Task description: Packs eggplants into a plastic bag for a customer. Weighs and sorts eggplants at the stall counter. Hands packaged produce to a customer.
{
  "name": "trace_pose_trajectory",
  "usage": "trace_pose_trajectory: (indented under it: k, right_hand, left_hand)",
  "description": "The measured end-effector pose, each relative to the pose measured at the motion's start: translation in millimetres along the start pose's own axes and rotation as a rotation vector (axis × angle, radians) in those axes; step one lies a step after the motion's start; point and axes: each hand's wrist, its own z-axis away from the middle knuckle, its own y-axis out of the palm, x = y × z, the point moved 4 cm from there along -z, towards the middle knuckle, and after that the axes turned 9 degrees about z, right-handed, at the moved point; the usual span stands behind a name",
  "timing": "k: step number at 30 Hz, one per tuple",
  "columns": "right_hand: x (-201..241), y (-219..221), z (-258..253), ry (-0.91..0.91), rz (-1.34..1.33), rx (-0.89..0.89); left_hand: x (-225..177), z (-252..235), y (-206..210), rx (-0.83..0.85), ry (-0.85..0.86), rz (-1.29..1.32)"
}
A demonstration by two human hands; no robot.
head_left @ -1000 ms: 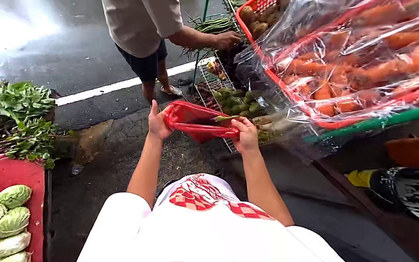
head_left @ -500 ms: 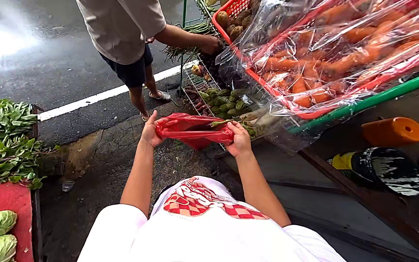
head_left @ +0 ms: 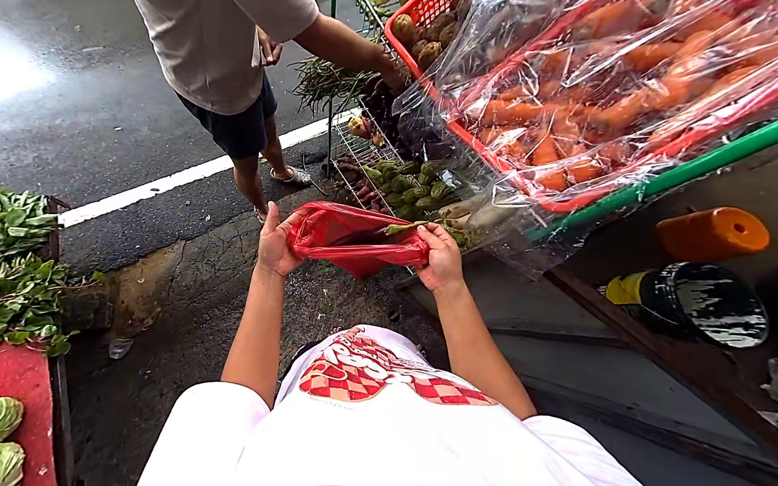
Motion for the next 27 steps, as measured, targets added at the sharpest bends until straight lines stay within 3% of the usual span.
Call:
trace_pose_trajectory:
  k: [27]
  right_hand:
    - [3.3,-3.1,17.6,-0.104,0.123,0.014]
  left_hand:
    - [-3.3,17.6,17.2,-0.142,0.078,0.048]
